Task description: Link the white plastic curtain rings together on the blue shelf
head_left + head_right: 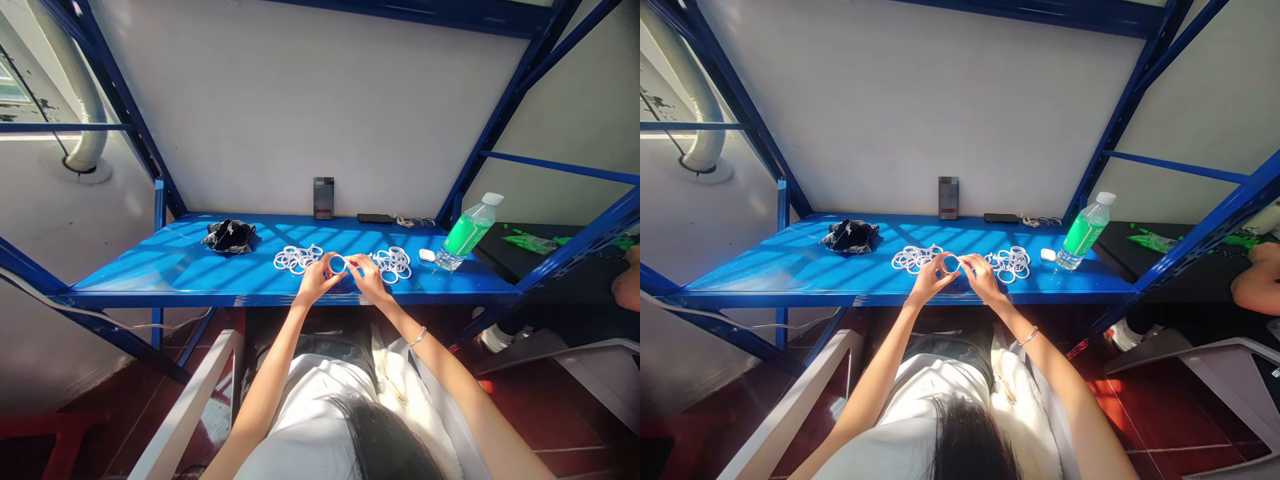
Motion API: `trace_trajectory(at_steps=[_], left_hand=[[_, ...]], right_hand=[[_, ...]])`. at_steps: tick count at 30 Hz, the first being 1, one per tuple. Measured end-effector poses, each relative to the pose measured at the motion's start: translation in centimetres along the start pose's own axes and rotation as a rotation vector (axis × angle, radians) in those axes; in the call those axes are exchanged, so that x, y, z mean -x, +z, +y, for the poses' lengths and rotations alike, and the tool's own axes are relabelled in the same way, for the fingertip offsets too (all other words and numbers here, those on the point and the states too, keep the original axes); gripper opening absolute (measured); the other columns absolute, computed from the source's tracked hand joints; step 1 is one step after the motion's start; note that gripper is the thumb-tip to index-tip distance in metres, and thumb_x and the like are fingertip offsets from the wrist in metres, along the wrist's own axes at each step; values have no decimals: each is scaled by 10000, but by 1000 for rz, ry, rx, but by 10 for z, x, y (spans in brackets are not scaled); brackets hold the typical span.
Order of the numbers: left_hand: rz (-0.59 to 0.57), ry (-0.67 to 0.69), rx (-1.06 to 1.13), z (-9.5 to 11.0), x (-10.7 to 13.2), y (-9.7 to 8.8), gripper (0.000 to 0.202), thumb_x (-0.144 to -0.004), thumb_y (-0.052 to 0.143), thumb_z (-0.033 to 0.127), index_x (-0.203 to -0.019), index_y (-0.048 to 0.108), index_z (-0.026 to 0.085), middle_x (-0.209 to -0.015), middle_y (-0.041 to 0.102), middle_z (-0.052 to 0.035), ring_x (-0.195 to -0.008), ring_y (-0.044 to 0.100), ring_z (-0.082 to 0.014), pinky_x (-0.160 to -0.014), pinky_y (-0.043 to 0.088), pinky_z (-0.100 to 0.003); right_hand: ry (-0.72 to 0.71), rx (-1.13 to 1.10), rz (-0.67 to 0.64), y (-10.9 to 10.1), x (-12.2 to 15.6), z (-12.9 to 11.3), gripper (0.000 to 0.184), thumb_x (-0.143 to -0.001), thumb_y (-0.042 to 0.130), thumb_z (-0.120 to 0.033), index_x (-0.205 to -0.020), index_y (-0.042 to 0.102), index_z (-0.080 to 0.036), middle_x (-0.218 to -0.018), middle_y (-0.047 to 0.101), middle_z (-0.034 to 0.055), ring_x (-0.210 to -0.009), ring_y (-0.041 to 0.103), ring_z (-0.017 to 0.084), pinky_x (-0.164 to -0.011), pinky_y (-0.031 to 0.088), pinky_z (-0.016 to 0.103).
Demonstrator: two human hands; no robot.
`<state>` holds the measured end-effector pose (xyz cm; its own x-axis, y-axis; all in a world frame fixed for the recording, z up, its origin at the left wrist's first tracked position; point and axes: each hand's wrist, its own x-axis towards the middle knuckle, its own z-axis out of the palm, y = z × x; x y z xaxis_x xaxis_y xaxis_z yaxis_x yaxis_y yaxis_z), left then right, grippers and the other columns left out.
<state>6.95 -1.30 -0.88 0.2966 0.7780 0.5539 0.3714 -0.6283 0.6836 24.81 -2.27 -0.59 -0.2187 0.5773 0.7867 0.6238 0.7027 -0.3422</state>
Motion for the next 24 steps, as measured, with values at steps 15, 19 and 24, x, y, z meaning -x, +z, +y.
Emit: trace_trajectory(at_steps=[15,19,24], left_hand=[[79,20,-27,3,2,-1,463,-757,681,503,-1075,631,170,-603,568,33,-515,510,-93,-539,408,-206],[92,10,-61,5,3,-2,460,-749,675,524,-1036,659,165,-521,503,50,-495,471,-93,-531,376,-207],[87,17,-98,2,4,0,456,-753,661,536,-1011,667,159,-497,473,55,-478,441,-90,-516,348,-212]], right_hand=[[-1,-1,-23,-2,1,0,252,-967,435,-349,-889,636,-220,-866,684,45,-825,626,198,-789,494,354],[1,15,-31,-3,1,-1,258,-957,441,-349,-848,638,-223,-834,684,37,-796,619,196,-795,484,359],[8,16,-41,-4,0,0,270,-957,437,-343,-822,639,-226,-804,682,32,-781,622,196,-818,478,367]])
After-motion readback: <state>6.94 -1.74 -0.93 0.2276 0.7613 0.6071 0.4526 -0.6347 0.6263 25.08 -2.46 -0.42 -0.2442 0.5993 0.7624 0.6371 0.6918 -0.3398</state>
